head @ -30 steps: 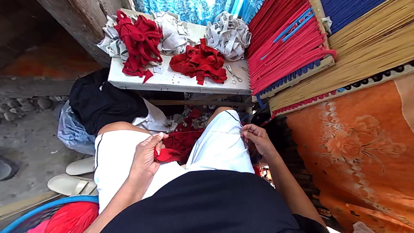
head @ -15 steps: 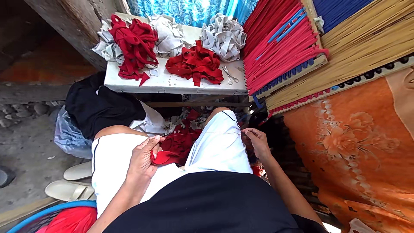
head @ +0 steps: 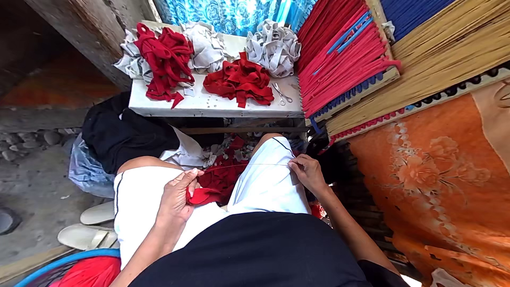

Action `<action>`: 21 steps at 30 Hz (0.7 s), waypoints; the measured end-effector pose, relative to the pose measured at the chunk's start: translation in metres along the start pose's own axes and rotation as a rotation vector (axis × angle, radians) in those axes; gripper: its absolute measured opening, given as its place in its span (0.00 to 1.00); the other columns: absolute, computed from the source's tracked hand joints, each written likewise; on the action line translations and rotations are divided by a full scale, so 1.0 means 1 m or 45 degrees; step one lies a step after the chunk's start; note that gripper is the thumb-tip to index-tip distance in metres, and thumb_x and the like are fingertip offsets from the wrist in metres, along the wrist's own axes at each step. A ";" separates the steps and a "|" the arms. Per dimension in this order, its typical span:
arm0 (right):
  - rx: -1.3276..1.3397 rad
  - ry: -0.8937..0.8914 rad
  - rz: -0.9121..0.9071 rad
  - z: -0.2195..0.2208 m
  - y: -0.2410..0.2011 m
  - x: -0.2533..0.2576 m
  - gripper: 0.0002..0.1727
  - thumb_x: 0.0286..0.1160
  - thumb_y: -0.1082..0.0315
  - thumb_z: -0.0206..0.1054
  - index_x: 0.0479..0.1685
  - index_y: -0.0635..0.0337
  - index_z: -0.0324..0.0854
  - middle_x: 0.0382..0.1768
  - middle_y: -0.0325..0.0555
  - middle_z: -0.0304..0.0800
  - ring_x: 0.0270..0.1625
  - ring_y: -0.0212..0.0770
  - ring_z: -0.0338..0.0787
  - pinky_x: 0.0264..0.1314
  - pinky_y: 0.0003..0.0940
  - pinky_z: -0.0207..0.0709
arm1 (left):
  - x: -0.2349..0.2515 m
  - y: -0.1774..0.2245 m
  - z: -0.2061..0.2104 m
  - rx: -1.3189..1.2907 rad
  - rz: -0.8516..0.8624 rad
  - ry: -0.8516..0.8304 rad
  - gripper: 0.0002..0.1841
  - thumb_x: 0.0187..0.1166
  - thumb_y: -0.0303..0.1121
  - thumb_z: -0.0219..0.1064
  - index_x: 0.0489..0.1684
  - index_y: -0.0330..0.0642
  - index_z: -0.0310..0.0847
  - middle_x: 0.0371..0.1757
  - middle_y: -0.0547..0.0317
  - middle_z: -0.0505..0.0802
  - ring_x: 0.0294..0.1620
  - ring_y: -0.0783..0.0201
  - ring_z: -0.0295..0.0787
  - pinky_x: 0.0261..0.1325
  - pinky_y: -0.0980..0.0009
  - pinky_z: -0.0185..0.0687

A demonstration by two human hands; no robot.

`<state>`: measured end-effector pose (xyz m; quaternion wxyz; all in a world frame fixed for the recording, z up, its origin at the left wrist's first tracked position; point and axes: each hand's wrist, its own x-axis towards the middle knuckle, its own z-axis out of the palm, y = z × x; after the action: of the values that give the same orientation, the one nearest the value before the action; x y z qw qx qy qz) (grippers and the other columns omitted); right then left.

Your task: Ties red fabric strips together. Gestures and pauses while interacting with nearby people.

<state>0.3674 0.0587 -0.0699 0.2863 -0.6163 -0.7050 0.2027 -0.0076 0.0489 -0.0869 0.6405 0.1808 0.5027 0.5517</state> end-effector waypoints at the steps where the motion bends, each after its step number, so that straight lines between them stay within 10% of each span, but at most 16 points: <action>1: -0.060 -0.022 -0.003 0.001 -0.002 0.001 0.07 0.76 0.69 0.72 0.39 0.62 0.93 0.39 0.48 0.92 0.43 0.43 0.91 0.51 0.44 0.87 | 0.000 0.000 0.000 0.003 -0.002 0.002 0.12 0.87 0.26 0.58 0.37 0.34 0.88 0.14 0.70 0.79 0.10 0.80 0.67 0.16 0.85 0.68; 21: -0.203 -0.335 0.145 -0.007 -0.011 0.021 0.07 0.78 0.71 0.68 0.43 0.66 0.88 0.36 0.53 0.92 0.41 0.49 0.93 0.51 0.51 0.86 | -0.002 0.000 0.000 0.001 -0.028 0.001 0.11 0.87 0.26 0.60 0.36 0.34 0.88 0.12 0.70 0.77 0.09 0.79 0.66 0.16 0.85 0.68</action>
<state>0.3625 0.0773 -0.0546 0.1297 -0.6441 -0.7143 0.2412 -0.0074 0.0475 -0.0859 0.6463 0.1753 0.5049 0.5446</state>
